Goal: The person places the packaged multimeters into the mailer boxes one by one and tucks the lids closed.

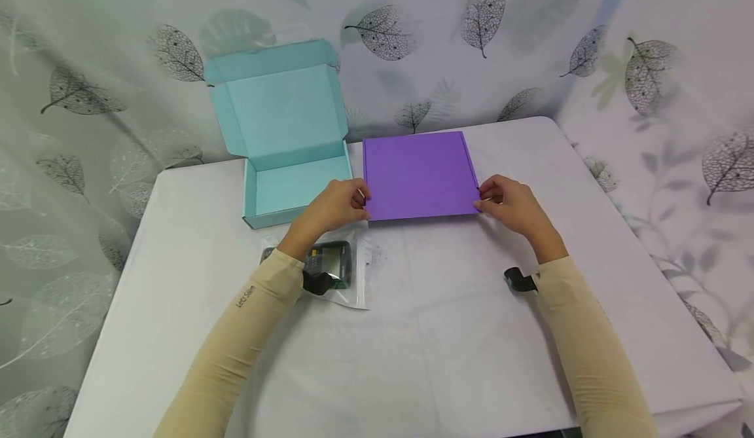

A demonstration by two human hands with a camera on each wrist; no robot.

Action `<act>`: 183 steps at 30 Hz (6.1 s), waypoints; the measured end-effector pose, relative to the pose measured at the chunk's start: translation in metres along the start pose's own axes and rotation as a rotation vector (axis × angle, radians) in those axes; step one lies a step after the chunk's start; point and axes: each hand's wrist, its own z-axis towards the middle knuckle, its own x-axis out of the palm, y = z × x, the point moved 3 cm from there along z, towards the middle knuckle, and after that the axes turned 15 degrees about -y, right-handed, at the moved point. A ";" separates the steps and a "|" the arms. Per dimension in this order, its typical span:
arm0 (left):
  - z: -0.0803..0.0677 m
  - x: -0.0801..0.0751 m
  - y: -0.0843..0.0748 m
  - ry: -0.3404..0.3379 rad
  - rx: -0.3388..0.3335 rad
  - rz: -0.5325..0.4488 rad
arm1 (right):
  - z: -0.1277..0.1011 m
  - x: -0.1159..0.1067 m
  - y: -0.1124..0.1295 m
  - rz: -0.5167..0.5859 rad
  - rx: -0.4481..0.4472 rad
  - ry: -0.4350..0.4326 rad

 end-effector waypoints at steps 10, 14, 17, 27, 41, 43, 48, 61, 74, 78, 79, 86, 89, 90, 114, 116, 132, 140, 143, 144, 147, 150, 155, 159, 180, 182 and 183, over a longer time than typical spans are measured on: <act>0.001 0.005 -0.006 0.006 0.004 0.125 | 0.009 0.001 0.006 -0.034 -0.047 0.048; 0.003 0.006 -0.009 0.019 0.008 0.156 | 0.012 0.000 0.010 -0.050 -0.051 0.077; 0.005 0.006 -0.010 0.029 0.008 0.188 | 0.013 -0.001 0.012 -0.047 -0.063 0.100; 0.019 0.005 -0.011 0.080 -0.023 0.244 | 0.017 -0.001 0.013 -0.067 -0.110 0.163; 0.024 0.011 -0.024 0.079 0.025 0.447 | 0.027 0.009 0.014 -0.149 -0.149 0.278; 0.023 0.011 -0.026 0.072 0.033 0.471 | 0.029 0.010 0.016 -0.154 -0.149 0.279; 0.023 0.013 -0.030 0.064 0.045 0.512 | 0.035 0.011 0.020 -0.194 -0.161 0.288; 0.025 0.019 -0.031 0.044 0.052 0.555 | 0.039 0.013 0.020 -0.287 -0.161 0.239; 0.025 0.023 -0.032 -0.006 0.091 0.591 | 0.039 0.022 0.021 -0.436 -0.217 0.169; 0.026 0.024 -0.031 0.001 0.092 0.591 | 0.039 0.025 0.023 -0.487 -0.223 0.161; 0.026 0.024 -0.031 0.005 0.088 0.589 | 0.040 0.025 0.023 -0.495 -0.225 0.157; 0.027 0.023 -0.026 -0.004 0.085 0.566 | 0.039 0.028 0.022 -0.515 -0.239 0.128; 0.026 0.024 -0.023 -0.010 0.105 0.574 | 0.037 0.029 0.022 -0.507 -0.243 0.113; 0.026 0.025 -0.023 -0.015 0.112 0.580 | 0.036 0.030 0.022 -0.505 -0.246 0.108; 0.031 0.024 -0.023 -0.105 0.169 0.581 | 0.041 0.025 0.029 -0.576 -0.280 0.106; 0.031 0.024 -0.024 -0.110 0.169 0.594 | 0.041 0.026 0.028 -0.568 -0.279 0.105; 0.028 0.018 -0.023 -0.002 0.067 0.558 | 0.040 0.029 0.028 -0.570 -0.266 0.123; 0.030 0.019 -0.026 0.016 0.115 0.599 | 0.040 0.027 0.027 -0.572 -0.262 0.135; 0.030 0.020 -0.027 0.002 0.142 0.617 | 0.040 0.027 0.025 -0.570 -0.267 0.127; 0.030 0.020 -0.028 -0.002 0.146 0.618 | 0.040 0.027 0.025 -0.570 -0.272 0.128; 0.029 0.019 -0.027 -0.011 0.149 0.602 | 0.040 0.027 0.025 -0.565 -0.297 0.134; 0.029 0.017 -0.025 -0.009 0.143 0.578 | 0.043 0.027 0.026 -0.577 -0.321 0.147; 0.027 0.004 -0.018 0.019 0.067 0.487 | 0.046 0.022 0.035 -0.602 -0.285 0.194; 0.024 -0.014 -0.018 -0.013 0.057 0.388 | 0.045 0.015 0.044 -0.584 -0.287 0.214; -0.047 -0.085 0.051 -0.074 -0.057 0.326 | 0.011 0.064 0.121 -0.240 -0.600 0.123; -0.061 -0.088 0.055 -0.095 -0.078 0.309 | 0.003 0.074 0.132 -0.211 -0.590 0.149; -0.068 -0.090 0.057 -0.113 -0.091 0.298 | -0.001 0.079 0.137 -0.196 -0.574 0.167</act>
